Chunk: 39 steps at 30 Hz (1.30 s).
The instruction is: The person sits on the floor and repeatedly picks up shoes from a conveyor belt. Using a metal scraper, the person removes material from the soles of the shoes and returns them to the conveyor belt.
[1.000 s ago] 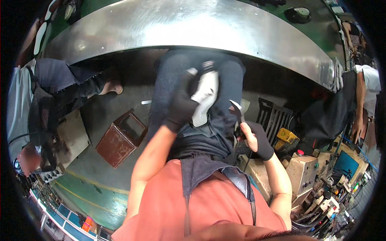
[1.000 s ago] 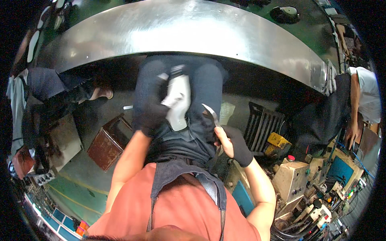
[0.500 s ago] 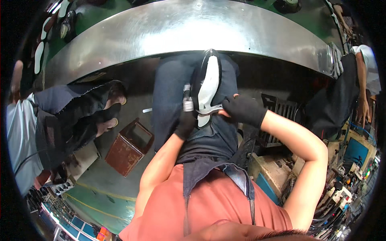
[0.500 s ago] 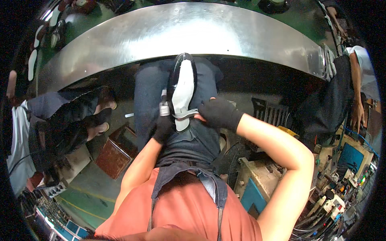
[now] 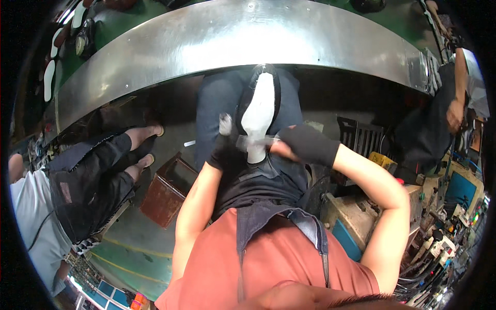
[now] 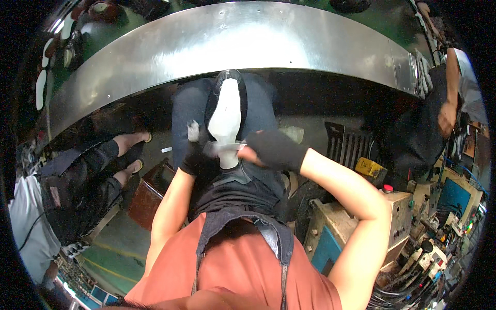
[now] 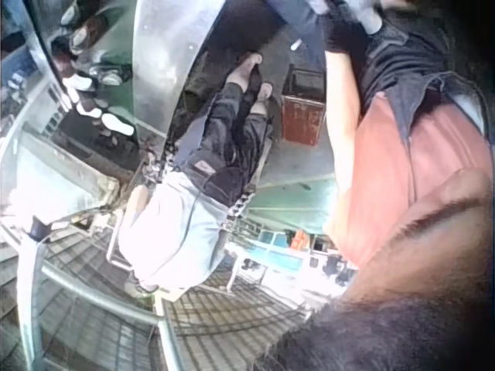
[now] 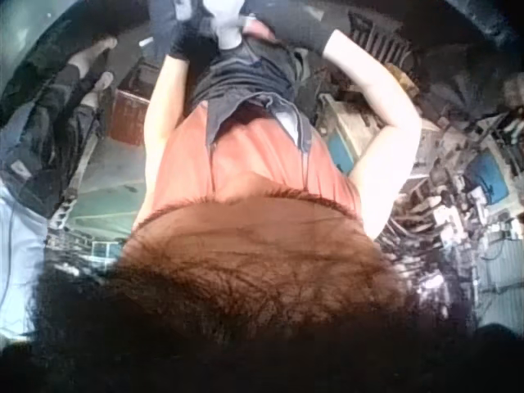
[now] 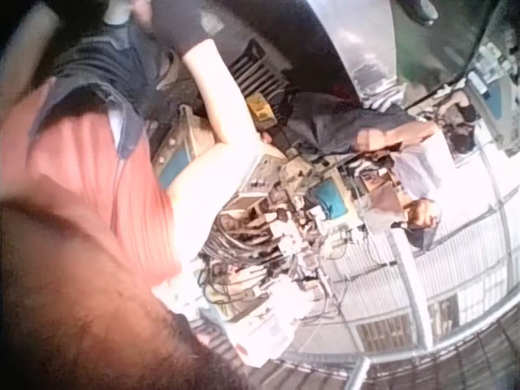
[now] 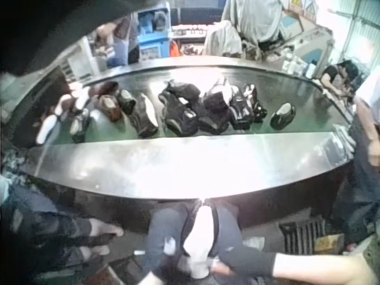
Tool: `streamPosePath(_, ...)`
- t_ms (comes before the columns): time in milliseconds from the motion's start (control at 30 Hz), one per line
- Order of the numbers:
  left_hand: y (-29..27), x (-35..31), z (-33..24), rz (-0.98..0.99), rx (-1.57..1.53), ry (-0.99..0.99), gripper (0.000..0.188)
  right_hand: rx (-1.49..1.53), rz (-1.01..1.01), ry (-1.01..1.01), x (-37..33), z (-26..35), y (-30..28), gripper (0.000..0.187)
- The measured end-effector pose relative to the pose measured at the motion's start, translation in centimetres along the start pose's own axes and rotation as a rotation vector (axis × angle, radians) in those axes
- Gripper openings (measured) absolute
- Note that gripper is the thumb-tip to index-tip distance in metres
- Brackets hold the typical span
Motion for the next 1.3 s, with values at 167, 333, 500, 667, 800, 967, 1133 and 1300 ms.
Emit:
streamPosePath(167,-0.5,2.3,-2.9,-0.003,-1.118,-0.685,0.06,0.224,0.003,0.2,-1.6,1.7,-2.2,0.041)
streamPosePath(333,0.7,2.5,-1.7,-0.031,-1.081,-0.674,0.055,-0.233,-0.172,0.295,-1.6,4.3,-2.1,0.042)
streamPosePath(500,2.9,2.5,1.7,-0.287,-0.521,-0.216,0.05,-0.138,-0.261,0.128,-1.6,-2.3,2.0,0.044)
streamPosePath(667,1.2,2.4,3.6,-0.237,-0.158,-0.187,0.057,-0.198,0.117,0.22,-2.7,1.0,-3.7,0.043)
streamPosePath(800,-0.4,2.4,0.6,0.101,-0.127,-0.141,0.089,-0.247,-0.095,-0.307,-1.3,5.5,-2.3,0.044)
streamPosePath(967,-1.7,0.8,0.2,0.186,-0.313,-0.118,0.091,-0.129,-0.059,0.22,-3.6,-0.9,0.6,0.04)
streamPosePath(1133,0.9,1.8,0.9,-0.169,-0.493,-0.575,0.059,0.143,-0.188,0.309,-7.5,-0.8,2.4,0.036)
streamPosePath(1300,1.1,2.0,-0.5,-0.024,-0.388,-0.465,0.066,0.151,-0.339,-0.031,-4.8,6.0,-2.9,0.028)
Point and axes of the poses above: each hand's wrist, its own x-axis towards the middle knuckle, its own y-axis out of the palm, z = x × y, the point moved 1 cm from there along x, towards the middle knuckle, and after that the axes turned 1 degree about z, right-handed, at the moved point
